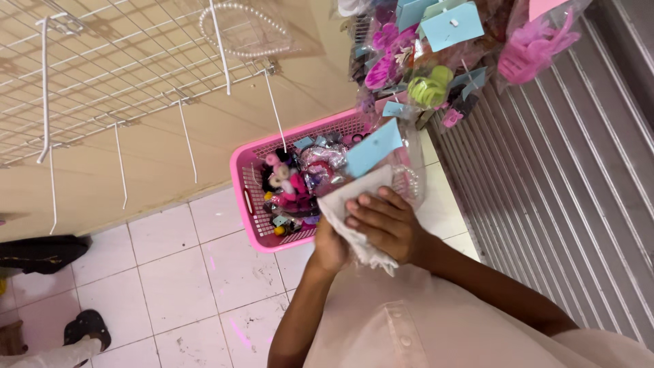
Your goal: The person cleans a headband and a hair clip with a cloth and then hangs them onto a metal display rack.
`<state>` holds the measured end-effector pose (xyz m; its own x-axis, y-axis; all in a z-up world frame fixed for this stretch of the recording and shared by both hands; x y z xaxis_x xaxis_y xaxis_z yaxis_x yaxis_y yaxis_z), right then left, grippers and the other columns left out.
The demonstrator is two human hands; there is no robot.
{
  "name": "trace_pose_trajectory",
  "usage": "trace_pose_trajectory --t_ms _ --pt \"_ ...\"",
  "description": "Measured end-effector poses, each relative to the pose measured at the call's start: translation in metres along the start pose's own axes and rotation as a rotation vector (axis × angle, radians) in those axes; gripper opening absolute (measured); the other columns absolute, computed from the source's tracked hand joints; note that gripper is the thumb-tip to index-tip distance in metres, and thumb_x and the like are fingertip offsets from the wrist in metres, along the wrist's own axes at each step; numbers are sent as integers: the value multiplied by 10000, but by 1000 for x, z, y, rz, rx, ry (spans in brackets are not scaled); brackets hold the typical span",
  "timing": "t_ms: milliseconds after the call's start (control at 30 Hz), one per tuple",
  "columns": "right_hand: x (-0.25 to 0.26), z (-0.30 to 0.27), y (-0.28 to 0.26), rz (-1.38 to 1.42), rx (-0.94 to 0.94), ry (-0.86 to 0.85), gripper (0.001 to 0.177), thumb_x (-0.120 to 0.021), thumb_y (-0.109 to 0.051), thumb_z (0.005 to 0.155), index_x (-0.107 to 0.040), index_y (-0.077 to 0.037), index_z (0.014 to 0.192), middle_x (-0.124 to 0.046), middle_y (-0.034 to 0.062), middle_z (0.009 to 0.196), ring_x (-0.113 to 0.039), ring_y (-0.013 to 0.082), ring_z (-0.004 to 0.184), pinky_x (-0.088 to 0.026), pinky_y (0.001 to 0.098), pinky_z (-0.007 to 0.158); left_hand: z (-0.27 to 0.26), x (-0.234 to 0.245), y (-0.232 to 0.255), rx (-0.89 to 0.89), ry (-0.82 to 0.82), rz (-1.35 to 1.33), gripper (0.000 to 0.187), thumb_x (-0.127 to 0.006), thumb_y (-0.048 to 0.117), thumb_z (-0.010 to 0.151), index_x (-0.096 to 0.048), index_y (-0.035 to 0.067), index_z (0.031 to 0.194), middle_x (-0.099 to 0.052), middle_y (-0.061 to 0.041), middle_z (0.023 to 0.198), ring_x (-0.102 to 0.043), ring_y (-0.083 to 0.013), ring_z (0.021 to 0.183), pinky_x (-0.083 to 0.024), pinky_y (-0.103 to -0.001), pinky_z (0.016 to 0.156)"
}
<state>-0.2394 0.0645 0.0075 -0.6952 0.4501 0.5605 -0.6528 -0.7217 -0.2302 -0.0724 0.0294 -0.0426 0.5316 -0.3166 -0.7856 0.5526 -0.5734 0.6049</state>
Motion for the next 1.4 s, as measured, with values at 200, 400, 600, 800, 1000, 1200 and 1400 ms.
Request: trace_pose_trajectory --t_ms 200,400,600,800,1000,1200,1400 --pt "15 -6 11 -94 -198 75 445 -532 -330 1091 -564 10 1377 -498 197 1534 -394 349 1505 -252 543 1271 -13 -62 52 -113 -166 -209 503 -444 381 1055 -444 62 1444 -454 -171 1603 -486 -322 1464 -452 -484 1193" --pt "-5 -43 6 -71 -114 -62 370 -551 -264 1059 -639 -38 1338 -572 171 1474 -469 353 1464 -322 553 1247 1 -82 66 -154 -135 -172 603 -461 434 1087 -466 24 1529 -362 -280 1634 -416 -404 1458 -315 -533 1263" --pt "-3 -38 8 -35 -418 143 353 -554 -260 1058 -644 -45 1323 -581 161 1451 -481 342 1436 -333 541 1223 -4 -98 75 -188 -211 -169 380 -443 503 1052 -473 156 1206 -235 -177 1697 -350 -351 1549 -364 -546 1250" --pt "-8 -38 5 -59 -86 35 337 -557 -257 1057 -650 -52 1308 -590 150 1428 -493 332 1409 -343 529 1199 -6 -98 92 35 -352 -676 764 -432 469 1102 -380 -5 1699 -204 -258 1748 -418 -437 1378 -458 -440 1014" --pt "-29 -21 8 23 -250 110 321 -560 -253 1056 -655 -59 1294 -598 140 1405 -505 321 1381 -354 517 1175 9 -100 112 -205 -225 -354 475 -404 493 1070 -559 106 1298 -149 -251 1737 -213 -446 1594 -340 -652 1183" --pt "-18 -23 17 -27 -113 70 306 -563 -250 1054 -661 -66 1279 -607 130 1382 -517 310 1354 -364 506 1151 12 -92 123 -202 -309 -565 561 -382 471 1114 -541 107 1510 -152 -217 1761 -150 -469 1623 -251 -766 1251" --pt "-32 -18 0 19 -139 57 290 -566 -246 1053 -666 -73 1264 -616 120 1359 -529 300 1326 -375 494 1127 34 -100 125 -236 -376 -490 525 -351 431 1145 -532 88 1499 -146 -219 1723 -107 -481 1597 -127 -775 1270"
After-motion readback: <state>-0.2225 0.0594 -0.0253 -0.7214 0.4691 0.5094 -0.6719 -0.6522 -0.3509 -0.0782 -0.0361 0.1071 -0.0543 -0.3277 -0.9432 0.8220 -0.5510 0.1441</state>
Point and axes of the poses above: each hand's wrist, its own z-axis towards the middle knuckle, its own x-axis out of the back of the hand, y = z × x, the point moved 1 cm from there along z, towards the middle knuckle
